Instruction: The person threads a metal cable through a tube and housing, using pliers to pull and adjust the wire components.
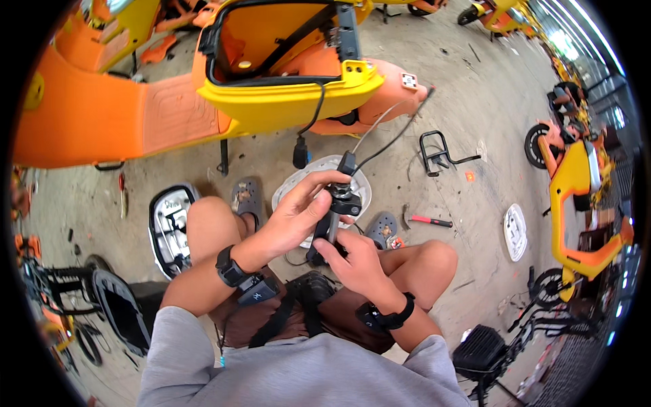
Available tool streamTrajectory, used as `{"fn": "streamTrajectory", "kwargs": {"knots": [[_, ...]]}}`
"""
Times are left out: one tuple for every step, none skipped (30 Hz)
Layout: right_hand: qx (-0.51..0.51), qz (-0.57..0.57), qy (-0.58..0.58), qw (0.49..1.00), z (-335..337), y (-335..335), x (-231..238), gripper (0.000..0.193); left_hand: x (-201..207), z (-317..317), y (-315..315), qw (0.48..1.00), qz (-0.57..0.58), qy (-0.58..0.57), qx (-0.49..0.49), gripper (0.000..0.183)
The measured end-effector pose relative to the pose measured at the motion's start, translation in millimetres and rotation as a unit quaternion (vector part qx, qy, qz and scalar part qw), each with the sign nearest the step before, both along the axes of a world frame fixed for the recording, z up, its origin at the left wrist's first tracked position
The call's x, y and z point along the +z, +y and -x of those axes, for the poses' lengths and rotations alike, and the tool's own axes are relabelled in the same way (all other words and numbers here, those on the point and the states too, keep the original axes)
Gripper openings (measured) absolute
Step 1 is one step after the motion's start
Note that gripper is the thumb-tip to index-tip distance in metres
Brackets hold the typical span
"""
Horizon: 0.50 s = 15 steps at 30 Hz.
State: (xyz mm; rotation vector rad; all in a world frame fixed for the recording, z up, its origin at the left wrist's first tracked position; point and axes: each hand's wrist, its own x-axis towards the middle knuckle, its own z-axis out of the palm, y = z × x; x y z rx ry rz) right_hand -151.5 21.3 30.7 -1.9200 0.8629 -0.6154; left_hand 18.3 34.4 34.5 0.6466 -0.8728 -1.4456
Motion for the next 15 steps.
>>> {"fn": "streamTrajectory", "kwargs": {"knots": [[0.0, 0.005, -0.034, 0.999, 0, 3, -2, 0.03, 1, 0, 2, 0.999, 0.019, -0.013, 0.022, 0.052], [0.005, -0.015, -0.049, 0.999, 1, 6, 3, 0.026, 1, 0, 3, 0.998, 0.038, -0.026, 0.043, 0.054], [0.004, -0.03, -0.059, 0.998, 2, 9, 6, 0.027, -2, -2, 5, 0.996, 0.051, -0.038, 0.063, 0.057], [0.002, -0.045, -0.068, 0.997, 4, 10, 8, 0.028, -4, -4, 6, 0.998, 0.035, -0.014, 0.048, 0.062], [-0.002, -0.061, -0.077, 0.995, 9, 10, 8, 0.029, -4, -10, 4, 0.999, 0.021, 0.012, 0.024, 0.061], [-0.002, -0.087, -0.097, 0.992, 13, 10, 3, 0.031, -4, -6, 4, 0.999, 0.021, -0.004, 0.031, 0.064], [0.001, -0.134, -0.133, 0.982, 14, 5, 3, 0.034, -1, -7, -1, 0.998, 0.034, -0.027, 0.038, 0.068], [0.011, -0.173, -0.145, 0.974, 16, 3, 1, 0.037, 3, -10, 1, 0.999, -0.022, -0.037, 0.015, 0.07], [0.016, -0.21, -0.155, 0.965, 19, 1, 1, 0.039, 1, -10, 1, 0.998, -0.038, -0.049, 0.01, 0.069], [0.022, -0.291, -0.185, 0.939, 20, 0, 3, 0.041, -1, -11, 1, 0.997, -0.054, -0.06, 0.005, 0.067], [0.026, -0.368, -0.215, 0.904, 20, -3, 6, 0.043, -2, -11, 0, 0.995, -0.07, -0.071, -0.002, 0.066], [0.029, -0.443, -0.244, 0.862, 19, -6, 9, 0.044, -2, -12, -1, 0.986, -0.093, -0.139, 0.002, 0.063], [0.02, -0.479, -0.241, 0.844, 19, -9, 10, 0.045, -9, -8, 0, 0.963, -0.064, -0.257, 0.051, 0.063], [0.01, -0.514, -0.239, 0.824, 20, -11, 10, 0.045, -10, -6, 1, 0.938, -0.052, -0.338, 0.058, 0.065], [0.0, -0.549, -0.237, 0.801, 20, -13, 11, 0.046, -7, -6, 2, 0.905, -0.04, -0.418, 0.064, 0.068]]}}
